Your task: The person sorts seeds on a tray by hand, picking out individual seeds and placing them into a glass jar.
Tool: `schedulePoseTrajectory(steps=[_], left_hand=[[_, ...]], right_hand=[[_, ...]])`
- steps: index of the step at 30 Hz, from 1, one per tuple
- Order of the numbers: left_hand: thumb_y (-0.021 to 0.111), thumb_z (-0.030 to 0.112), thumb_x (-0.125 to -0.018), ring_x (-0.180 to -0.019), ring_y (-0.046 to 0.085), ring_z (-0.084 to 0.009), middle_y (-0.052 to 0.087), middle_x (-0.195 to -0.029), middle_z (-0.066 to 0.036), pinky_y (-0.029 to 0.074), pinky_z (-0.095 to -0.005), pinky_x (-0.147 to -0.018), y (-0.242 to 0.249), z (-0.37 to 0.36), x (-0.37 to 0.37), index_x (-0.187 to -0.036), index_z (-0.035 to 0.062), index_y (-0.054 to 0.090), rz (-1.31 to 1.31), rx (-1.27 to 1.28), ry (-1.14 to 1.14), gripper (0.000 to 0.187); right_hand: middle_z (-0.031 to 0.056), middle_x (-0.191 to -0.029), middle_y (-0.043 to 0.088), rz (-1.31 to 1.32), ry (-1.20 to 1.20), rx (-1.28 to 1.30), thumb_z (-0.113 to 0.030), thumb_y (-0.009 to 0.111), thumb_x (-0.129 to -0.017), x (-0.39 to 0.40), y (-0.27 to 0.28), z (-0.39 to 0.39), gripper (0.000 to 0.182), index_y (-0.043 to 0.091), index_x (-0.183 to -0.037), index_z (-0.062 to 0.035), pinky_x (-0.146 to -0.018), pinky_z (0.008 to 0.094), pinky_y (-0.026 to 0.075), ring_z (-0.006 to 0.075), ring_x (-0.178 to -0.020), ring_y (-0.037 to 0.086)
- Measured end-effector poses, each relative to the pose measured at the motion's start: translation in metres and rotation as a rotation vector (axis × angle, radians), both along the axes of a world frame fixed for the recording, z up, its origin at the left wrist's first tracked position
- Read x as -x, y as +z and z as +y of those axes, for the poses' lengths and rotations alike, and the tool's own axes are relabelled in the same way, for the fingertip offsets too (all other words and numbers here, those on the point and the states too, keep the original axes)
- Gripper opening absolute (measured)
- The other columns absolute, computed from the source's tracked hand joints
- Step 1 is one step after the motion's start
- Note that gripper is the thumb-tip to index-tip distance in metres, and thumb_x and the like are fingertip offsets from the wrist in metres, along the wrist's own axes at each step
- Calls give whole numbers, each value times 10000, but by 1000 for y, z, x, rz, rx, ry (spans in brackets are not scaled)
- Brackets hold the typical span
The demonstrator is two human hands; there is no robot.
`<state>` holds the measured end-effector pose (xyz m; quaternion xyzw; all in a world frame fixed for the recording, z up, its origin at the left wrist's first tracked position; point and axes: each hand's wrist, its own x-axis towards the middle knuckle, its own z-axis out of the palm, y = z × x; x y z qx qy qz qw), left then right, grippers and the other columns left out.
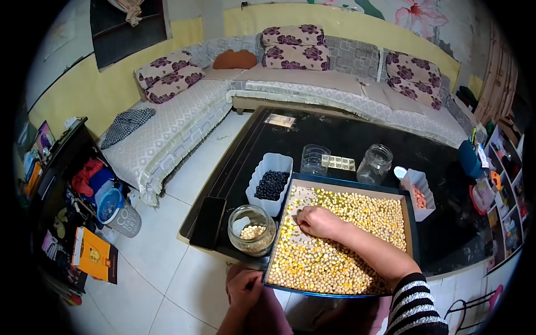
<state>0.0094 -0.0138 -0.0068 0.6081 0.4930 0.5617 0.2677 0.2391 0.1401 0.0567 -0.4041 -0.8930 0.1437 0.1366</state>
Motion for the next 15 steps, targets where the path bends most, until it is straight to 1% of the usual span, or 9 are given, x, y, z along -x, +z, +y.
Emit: schedulePoseTrajectory(steps=[4,6,8,10,11,12,13,14,15], left_hand=[[627,-13,-695,-578,503,-95,577,-683,-41,401,-206,-527,4,1,0,-792,3,623,31,-53,8,98],[626,-10,-690,-563,487,-91,577,-678,-37,388,-206,-514,4,2,2,-790,6,624,69,-92,4,101],[621,-10,-689,-561,486,-99,577,-675,-39,388,-213,-520,2,1,1,-785,9,625,52,-81,3,97],[616,-10,-689,-559,484,-106,578,-673,-42,389,-220,-525,4,1,3,-780,11,625,36,-71,8,94],[623,-12,-694,-611,540,-140,601,-712,-69,427,-239,-560,9,2,4,-784,9,625,102,-99,3,92],[630,-13,-699,-663,595,-174,623,-751,-97,465,-258,-596,11,2,4,-788,6,625,166,-127,-2,91],[630,-13,-699,-663,595,-174,623,-751,-97,465,-258,-596,10,2,4,-788,6,625,163,-127,0,91],[629,-15,-699,-654,590,-168,622,-746,-93,461,-253,-586,9,3,4,-786,7,625,153,-137,-2,90],[628,-17,-698,-646,586,-162,620,-740,-89,456,-249,-576,8,4,3,-784,7,625,144,-147,-5,89]], right_hand=[[149,-812,593,-57,-13,-10,-58,528,-714,0,3,-3,77,575,-757,-16,-713,360,490,292,-736,589],[148,-794,592,-91,-17,-1,-58,532,-702,0,4,-2,73,571,-750,-20,-700,363,489,290,-731,590],[147,-776,590,-127,-21,7,-59,537,-690,-3,7,-1,70,567,-743,-24,-687,365,489,288,-725,590],[106,-753,622,-95,3,80,-99,602,-692,-8,15,1,103,612,-776,-39,-628,319,496,229,-647,601],[106,-753,622,-97,7,78,-99,602,-692,-10,18,2,103,612,-776,-39,-628,319,496,229,-647,601],[101,-742,625,-33,-94,125,-101,609,-686,-13,20,2,99,612,-765,-43,-618,311,493,217,-633,601],[97,-730,628,30,-197,172,-104,616,-679,-16,22,2,94,613,-755,-47,-607,303,489,206,-619,601],[95,-768,636,12,-253,230,-99,622,-675,-18,23,4,102,618,-764,-47,-614,290,490,198,-644,607],[95,-768,636,11,-256,230,-99,622,-675,-21,20,4,102,618,-764,-47,-614,290,490,198,-644,607]])
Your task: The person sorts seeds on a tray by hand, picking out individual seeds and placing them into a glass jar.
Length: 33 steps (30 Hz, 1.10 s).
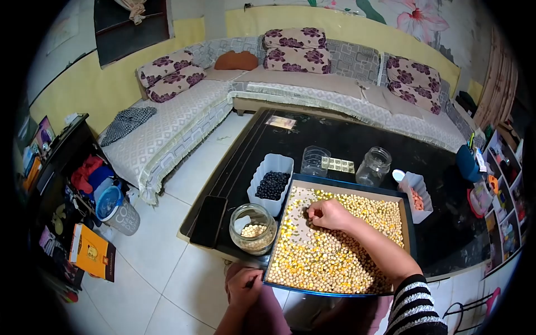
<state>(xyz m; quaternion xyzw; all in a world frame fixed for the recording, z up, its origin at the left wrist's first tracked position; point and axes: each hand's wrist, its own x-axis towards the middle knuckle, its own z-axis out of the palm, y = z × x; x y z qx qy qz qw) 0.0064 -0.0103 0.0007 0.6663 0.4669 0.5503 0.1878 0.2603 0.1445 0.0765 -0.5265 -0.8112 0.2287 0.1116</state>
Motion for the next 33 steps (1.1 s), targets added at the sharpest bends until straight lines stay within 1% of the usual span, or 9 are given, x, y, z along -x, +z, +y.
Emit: schedulePoseTrajectory(steps=[2,9,12,15,18,20,27,29,33], left_hand=[[628,-19,-697,-636,580,-155,617,-736,-84,451,-243,-566,-2,-1,-1,-785,9,626,-14,28,6,91],[597,-32,-714,-565,493,-63,591,-744,-55,391,-185,-497,-6,-3,0,-802,3,623,-98,104,-6,98],[626,-25,-700,-614,558,-116,606,-735,-68,442,-219,-550,-8,-2,0,-809,8,633,-105,134,-1,114],[627,-27,-698,-622,563,-116,607,-740,-68,449,-220,-560,-7,-2,-1,-807,6,632,-97,118,9,113],[626,-30,-697,-631,574,-128,610,-743,-72,457,-228,-570,-1,-5,-2,-806,3,630,-109,185,16,114],[625,-32,-696,-635,577,-131,611,-744,-74,459,-229,-574,4,-3,-2,-806,2,631,-56,145,28,116],[623,-30,-691,-648,583,-138,612,-744,-80,462,-225,-578,-7,-4,-1,-799,0,629,-84,161,33,112],[623,-27,-692,-652,587,-149,613,-742,-83,464,-232,-582,-4,-4,-1,-796,1,628,-88,161,35,108],[621,-21,-696,-660,596,-178,615,-739,-93,471,-253,-598,-9,-3,-2,-793,5,625,-65,150,43,101]], right_hand=[[86,-777,638,139,192,-113,-100,615,-686,-5,-7,-1,115,624,-788,-48,-628,295,489,199,-663,610],[130,-726,606,-163,288,-42,-83,602,-685,10,-1,-15,92,609,-768,-45,-643,357,477,280,-674,591],[149,-675,583,-201,316,-107,-40,563,-674,15,-1,-18,45,582,-713,-31,-633,368,477,282,-657,589],[124,-662,605,-90,269,-44,-68,587,-654,21,12,-14,38,604,-681,-48,-608,342,485,241,-621,592],[89,-651,601,260,231,-165,-80,571,-663,37,43,-11,59,594,-697,-38,-595,313,487,224,-588,589],[80,-688,623,245,221,-200,-67,590,-688,58,79,-15,85,618,-757,-27,-605,264,502,146,-625,613],[96,-750,616,285,409,-330,-83,620,-707,103,74,-10,127,607,-822,-29,-603,298,496,205,-639,615],[97,-755,616,371,343,-394,-84,635,-707,89,77,-13,126,608,-815,-25,-603,303,494,200,-645,616],[91,-756,621,266,196,-276,-80,638,-707,45,51,-15,111,617,-806,-35,-612,296,496,195,-650,615]])
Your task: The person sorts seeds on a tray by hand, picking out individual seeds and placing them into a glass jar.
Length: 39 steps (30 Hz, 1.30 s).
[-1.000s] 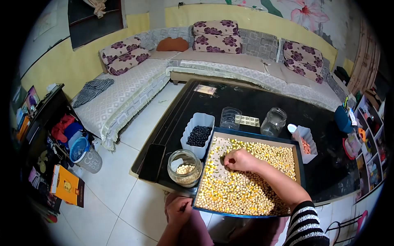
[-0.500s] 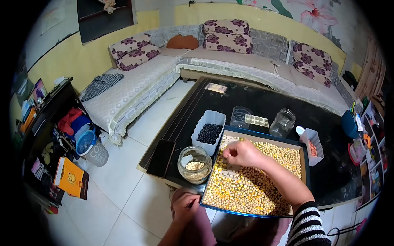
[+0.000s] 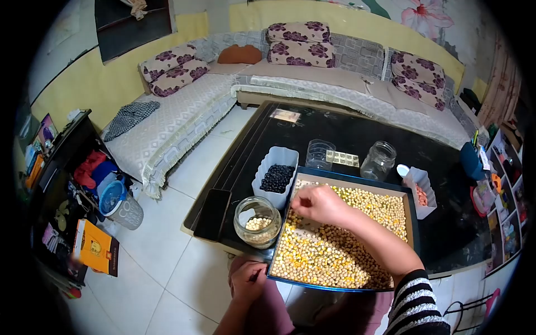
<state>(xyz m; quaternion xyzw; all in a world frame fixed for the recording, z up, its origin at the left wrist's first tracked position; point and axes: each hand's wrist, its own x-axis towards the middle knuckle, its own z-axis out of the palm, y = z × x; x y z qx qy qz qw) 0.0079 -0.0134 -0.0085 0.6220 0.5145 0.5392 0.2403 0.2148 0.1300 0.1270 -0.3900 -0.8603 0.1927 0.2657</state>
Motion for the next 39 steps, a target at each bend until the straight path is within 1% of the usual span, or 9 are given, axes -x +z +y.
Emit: schedulePoseTrajectory(steps=[4,6,15,23,28,32,35,38,39], left_hand=[[625,-14,-694,-663,598,-185,616,-738,-94,473,-262,-607,4,1,-1,-800,6,625,-16,9,-14,108],[610,-44,-701,-549,488,-55,589,-729,-40,392,-183,-492,3,2,-1,-795,2,620,7,-97,-20,105],[602,-32,-716,-581,506,-68,590,-743,-45,399,-187,-518,2,2,0,-806,-3,614,7,-99,-46,96],[605,-26,-711,-586,505,-81,589,-736,-47,402,-198,-526,-1,1,1,-809,-3,618,-21,-56,-46,102],[602,-34,-712,-575,496,-68,590,-742,-41,399,-190,-521,7,3,1,-812,-6,620,48,-148,-50,105],[612,-23,-709,-611,532,-104,600,-748,-62,427,-213,-556,-2,0,1,-818,-1,623,-60,-31,-49,112],[623,-9,-706,-647,574,-145,612,-756,-82,455,-236,-588,0,-1,1,-820,6,626,-75,15,-37,115],[625,-8,-707,-645,576,-144,614,-756,-82,455,-233,-587,-1,0,1,-819,6,628,-51,-9,-28,112],[626,-7,-707,-645,576,-142,614,-756,-82,454,-231,-586,-2,2,1,-818,6,629,-41,-46,-29,111]], right_hand=[[79,-748,628,-216,31,138,-91,659,-696,-28,-39,-6,108,629,-796,-60,-625,298,497,195,-649,613],[88,-753,627,-346,-4,207,-108,672,-683,-32,-51,-7,123,626,-787,-61,-628,317,491,223,-650,609],[120,-711,595,-411,64,156,-60,608,-649,-26,-62,-10,65,575,-705,-57,-649,351,483,260,-678,591],[121,-736,600,-295,122,212,-67,600,-666,-25,-57,-19,90,562,-741,-32,-661,352,487,259,-690,595],[129,-784,607,-424,138,189,-70,582,-683,-20,-58,-16,97,577,-772,-31,-666,359,486,269,-703,597],[129,-740,607,-456,152,104,-72,574,-680,-16,-53,-17,58,575,-722,-33,-641,354,492,262,-660,598],[107,-602,573,-82,129,47,-82,574,-666,-14,-31,-6,55,565,-636,-36,-575,332,494,225,-547,581],[104,-619,571,37,74,50,-93,585,-670,7,11,-6,66,560,-666,-32,-574,332,485,229,-557,580],[80,-641,586,66,92,-34,-82,589,-685,17,21,-6,46,576,-685,-38,-549,297,482,186,-555,580]])
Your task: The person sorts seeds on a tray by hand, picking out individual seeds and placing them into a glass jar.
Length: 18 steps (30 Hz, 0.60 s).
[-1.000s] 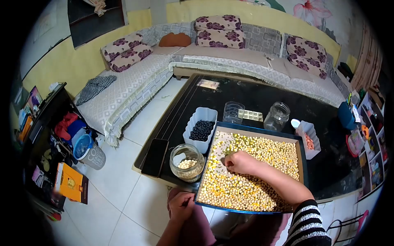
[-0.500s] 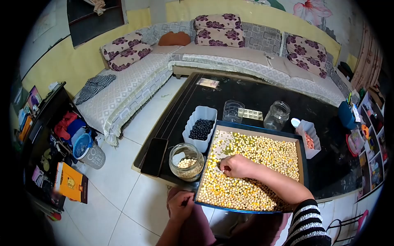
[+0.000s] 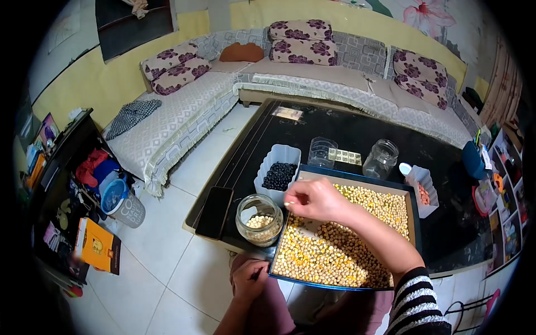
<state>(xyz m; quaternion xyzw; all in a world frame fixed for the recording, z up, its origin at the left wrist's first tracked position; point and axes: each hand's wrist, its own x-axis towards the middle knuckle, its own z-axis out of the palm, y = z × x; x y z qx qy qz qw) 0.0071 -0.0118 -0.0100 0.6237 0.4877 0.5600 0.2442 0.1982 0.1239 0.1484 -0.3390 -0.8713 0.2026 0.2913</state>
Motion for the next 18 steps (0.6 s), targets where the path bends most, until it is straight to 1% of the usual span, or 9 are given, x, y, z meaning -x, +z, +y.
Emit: schedulePoseTrajectory(steps=[1,5,6,8,12,13,15,16,18], left_hand=[[626,-7,-707,-645,576,-142,614,-756,-82,454,-231,-586,1,0,0,-818,6,629,1,0,-2,111],[626,-5,-706,-644,579,-139,615,-757,-82,457,-230,-584,-1,-3,0,-811,6,631,-31,67,0,106],[626,-4,-705,-644,580,-140,616,-758,-82,459,-231,-583,-2,-3,1,-808,6,630,-55,77,-13,103],[627,-4,-703,-640,581,-141,617,-757,-82,460,-233,-580,-1,-3,1,-805,7,631,-40,72,0,102],[629,-5,-698,-630,580,-150,616,-750,-81,463,-239,-570,6,-1,-1,-797,8,630,15,25,16,99],[629,-5,-698,-630,580,-150,616,-750,-81,463,-239,-570,4,-1,-1,-797,8,630,10,27,13,99],[602,-47,-704,-637,563,-111,612,-762,-82,451,-214,-571,0,0,0,-808,-17,621,23,19,7,110],[602,-47,-704,-637,563,-111,612,-762,-82,451,-214,-571,1,0,-1,-808,-17,621,22,19,7,110],[603,-45,-697,-647,566,-123,611,-756,-82,453,-224,-580,5,0,-1,-800,-12,620,22,-7,-1,109]], right_hand=[[56,-663,600,32,15,-84,-72,593,-700,10,5,1,28,592,-705,-44,-525,262,480,143,-553,579],[89,-727,576,15,117,-88,-113,621,-719,44,3,5,119,587,-801,-34,-582,300,478,223,-641,590],[89,-727,576,18,117,-88,-113,621,-719,44,2,4,119,587,-801,-34,-582,300,478,223,-641,590],[116,-730,580,89,87,-90,-111,605,-695,40,2,2,107,575,-764,-34,-633,357,480,293,-688,588],[117,-732,588,41,-34,-6,-107,599,-715,2,-15,-1,85,591,-766,-40,-634,347,485,273,-677,591],[117,-732,588,37,-37,-5,-107,599,-715,-9,-26,0,85,591,-766,-40,-634,347,485,273,-677,591],[112,-716,599,-44,-27,38,-94,602,-708,-29,-50,-1,69,599,-744,-35,-622,336,489,256,-652,596],[112,-716,599,-44,-28,38,-94,602,-708,-36,-57,-5,69,599,-744,-35,-622,336,489,256,-652,596],[111,-713,605,-99,-8,159,-68,611,-689,-47,-65,-12,55,600,-725,-27,-610,330,491,246,-641,599]])
